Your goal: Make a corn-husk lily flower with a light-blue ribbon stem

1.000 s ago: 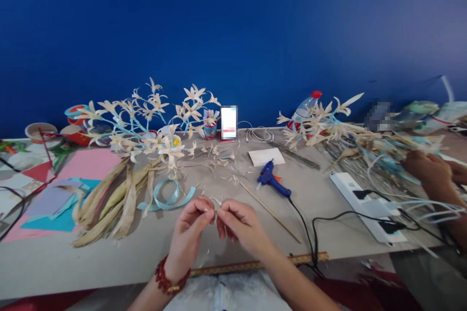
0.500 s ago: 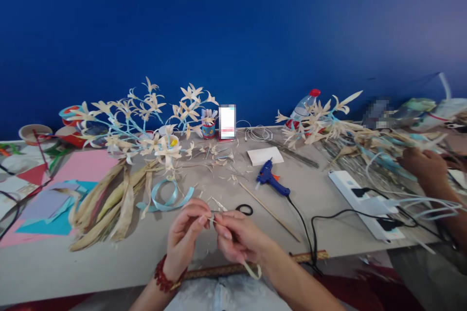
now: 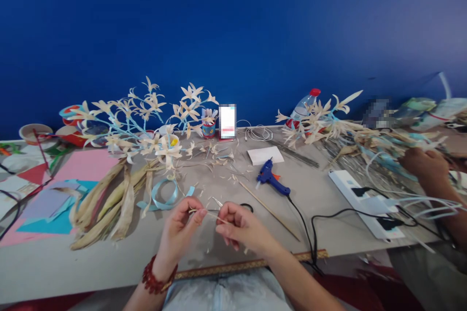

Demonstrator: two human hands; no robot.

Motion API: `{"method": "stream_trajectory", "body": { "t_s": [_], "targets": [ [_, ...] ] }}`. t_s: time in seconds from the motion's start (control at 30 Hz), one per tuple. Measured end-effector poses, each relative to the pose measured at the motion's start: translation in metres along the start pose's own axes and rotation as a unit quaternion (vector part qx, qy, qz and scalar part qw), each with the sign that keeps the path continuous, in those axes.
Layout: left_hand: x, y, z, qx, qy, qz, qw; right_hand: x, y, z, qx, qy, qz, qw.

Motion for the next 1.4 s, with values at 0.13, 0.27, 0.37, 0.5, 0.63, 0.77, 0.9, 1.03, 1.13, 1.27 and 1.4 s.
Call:
{"method": "stream_trajectory", "body": {
  "t_s": [0.13, 0.27, 0.37, 0.5, 0.63, 0.77, 0.9, 1.03, 1.13, 1.27, 1.4],
  "targets": [
    [0.0, -0.01, 0.006, -0.036, -0.014, -0.01, 0.999, -0.005, -0.013, -0.001, -0.051, -0.01, -0.031, 0.998],
    [-0.001, -0.018, 0.007, -0.058, -0.002, 0.004, 0.998, -0.004, -0.012, -0.004, 0.014, 0.006, 0.01, 1.0],
    [-0.002, -0.022, 0.004, -0.051, 0.008, 0.018, 0.999, -0.004, -0.008, -0.006, 0.089, 0.028, 0.035, 0.995],
    [-0.005, -0.025, -0.001, -0.045, 0.029, 0.028, 0.998, -0.006, -0.001, -0.006, 0.209, 0.015, 0.086, 0.974],
    [-0.01, -0.022, -0.008, -0.045, 0.061, 0.045, 0.996, -0.007, -0.005, 0.003, 0.315, -0.065, 0.074, 0.944],
    [-0.017, -0.017, -0.013, -0.048, 0.085, 0.058, 0.994, -0.014, -0.013, 0.022, 0.159, -0.18, 0.004, 0.971],
    [-0.021, -0.016, -0.018, -0.059, 0.095, 0.047, 0.993, -0.025, -0.006, 0.041, -0.232, -0.258, -0.069, 0.935],
    [-0.021, -0.012, -0.021, -0.06, 0.089, 0.044, 0.993, -0.027, 0.013, 0.044, -0.38, -0.307, -0.087, 0.868],
    [-0.021, -0.017, -0.019, -0.096, 0.074, 0.026, 0.992, -0.021, 0.01, 0.035, -0.291, -0.272, -0.091, 0.913],
    [-0.021, -0.032, -0.007, -0.112, 0.055, -0.014, 0.992, -0.016, 0.001, 0.018, -0.023, -0.162, -0.016, 0.986],
    [-0.021, -0.04, 0.003, -0.084, 0.047, -0.003, 0.995, -0.018, -0.007, 0.016, 0.181, -0.133, 0.007, 0.974]
  ]
}}
Point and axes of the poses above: each hand's wrist, its own x-axis towards the middle knuckle, its own y-axis out of the palm, z = x × y, the point moved 7 cm from there along x, towards the middle knuckle, and after that the axes turned 2 degrees about -x, right-handed, at the moved point
